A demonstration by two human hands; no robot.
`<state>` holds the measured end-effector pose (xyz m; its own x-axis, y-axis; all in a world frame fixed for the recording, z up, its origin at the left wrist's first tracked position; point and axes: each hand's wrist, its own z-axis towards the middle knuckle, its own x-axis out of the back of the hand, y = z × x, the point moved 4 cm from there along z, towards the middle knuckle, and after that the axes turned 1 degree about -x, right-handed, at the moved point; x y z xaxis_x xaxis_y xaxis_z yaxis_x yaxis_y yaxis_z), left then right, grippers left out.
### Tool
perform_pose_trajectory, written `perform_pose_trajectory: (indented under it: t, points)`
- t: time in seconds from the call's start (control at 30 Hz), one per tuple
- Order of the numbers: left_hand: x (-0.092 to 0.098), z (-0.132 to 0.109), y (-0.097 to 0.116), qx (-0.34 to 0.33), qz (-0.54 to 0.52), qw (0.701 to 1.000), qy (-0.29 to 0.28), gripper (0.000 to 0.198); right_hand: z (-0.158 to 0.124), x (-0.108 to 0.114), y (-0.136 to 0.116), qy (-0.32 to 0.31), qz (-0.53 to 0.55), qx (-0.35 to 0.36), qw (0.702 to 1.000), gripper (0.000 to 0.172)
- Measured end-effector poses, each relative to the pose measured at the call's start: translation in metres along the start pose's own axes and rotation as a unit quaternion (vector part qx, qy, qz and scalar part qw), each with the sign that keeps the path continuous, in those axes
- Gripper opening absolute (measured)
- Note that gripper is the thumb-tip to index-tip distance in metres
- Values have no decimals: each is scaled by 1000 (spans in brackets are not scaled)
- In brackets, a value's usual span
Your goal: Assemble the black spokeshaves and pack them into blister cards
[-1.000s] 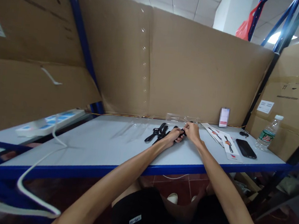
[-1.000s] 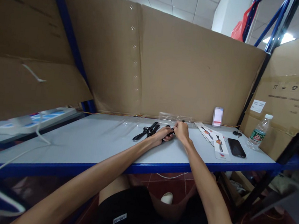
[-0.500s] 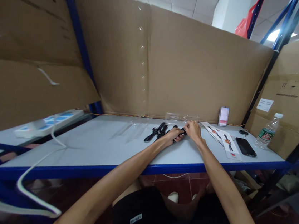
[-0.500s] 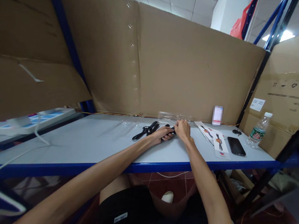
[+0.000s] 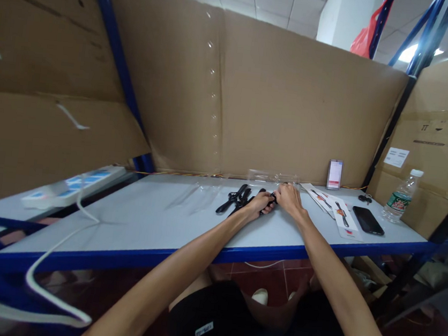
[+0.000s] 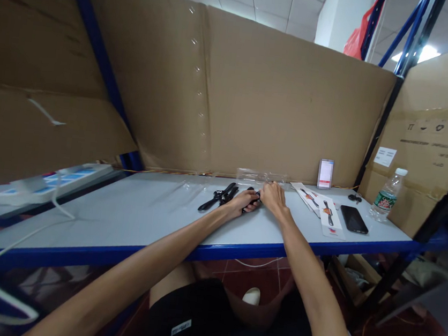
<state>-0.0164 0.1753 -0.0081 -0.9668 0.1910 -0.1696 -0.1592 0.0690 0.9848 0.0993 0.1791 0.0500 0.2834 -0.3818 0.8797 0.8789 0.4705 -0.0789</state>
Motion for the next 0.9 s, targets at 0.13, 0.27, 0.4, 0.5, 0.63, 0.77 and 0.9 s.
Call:
perform_pose_trajectory:
  t: [0.13, 0.27, 0.4, 0.5, 0.63, 0.77, 0.9]
  points:
    - [0, 1, -1, -2, 5, 1000, -1, 14, -1, 0, 1, -5, 6, -13, 1000, 29]
    - [0, 1, -1, -2, 5, 1000, -1, 16, 3, -2, 9, -4, 55, -47, 997, 27]
    - [1, -1, 1, -5, 3, 1000, 4, 18, 6, 0, 15, 23, 118, -44, 992, 24]
    - [-1, -2, 2, -8, 3, 1000, 5, 16, 8, -1, 16, 21, 144, -36, 989, 18]
    - [-3, -5, 3, -9, 5, 1000, 3, 14, 9, -4, 17, 16, 154, -41, 987, 15]
    - [-3, -6, 4, -7, 2, 1000, 6, 16, 10, -5, 17, 8, 163, -37, 986, 20]
    - [-3, -7, 5, -5, -9, 1000, 10, 17, 11, -5, 19, 2, 171, -42, 984, 19]
